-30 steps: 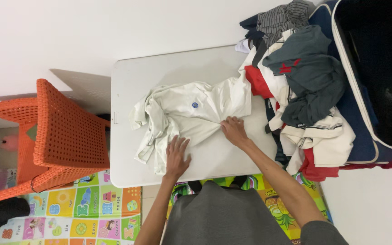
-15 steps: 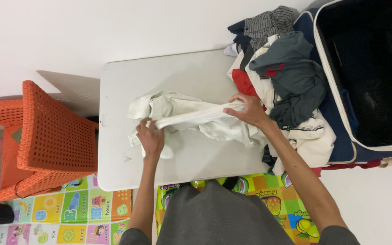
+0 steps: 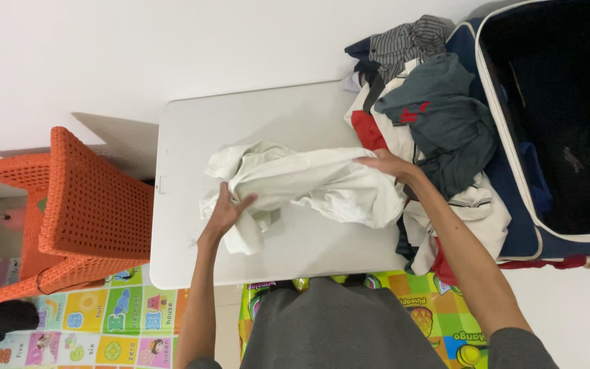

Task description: The person folds a blue polo shirt and places it into an open suitcase. They then fold a white long-sleeved shirt on the table and place it on top of the pile of clothes next to the suitcase.

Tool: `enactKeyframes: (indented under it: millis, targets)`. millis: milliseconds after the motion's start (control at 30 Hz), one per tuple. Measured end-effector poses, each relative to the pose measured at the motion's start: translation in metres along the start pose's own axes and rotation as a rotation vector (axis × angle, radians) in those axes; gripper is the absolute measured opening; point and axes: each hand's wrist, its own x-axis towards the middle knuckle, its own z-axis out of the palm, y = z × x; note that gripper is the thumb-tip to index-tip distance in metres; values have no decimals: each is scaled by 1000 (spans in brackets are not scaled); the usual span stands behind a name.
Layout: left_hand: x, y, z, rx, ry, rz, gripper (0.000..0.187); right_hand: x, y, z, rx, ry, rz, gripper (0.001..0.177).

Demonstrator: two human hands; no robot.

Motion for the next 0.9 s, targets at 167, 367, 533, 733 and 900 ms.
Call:
enactKeyframes:
  millis: [167, 367, 533, 733, 900]
  targets:
    - [-24, -25, 11, 83, -161, -8, 65, -31, -15, -49, 659, -428, -433, 92]
    - [-32, -25, 12, -1284, 4, 14, 87, -64, -58, -30, 1078, -280, -747, 107]
    - [-26, -51, 51, -775, -137, -177, 100, -6, 1, 37, 570, 362, -92, 118]
    - [-47, -62, 116, -6, -90, 115, 143, 0, 56, 141, -93, 495, -153, 137]
    - [-50, -56, 123, 161, 58, 50, 114, 1, 70, 151, -264, 633, -127, 88]
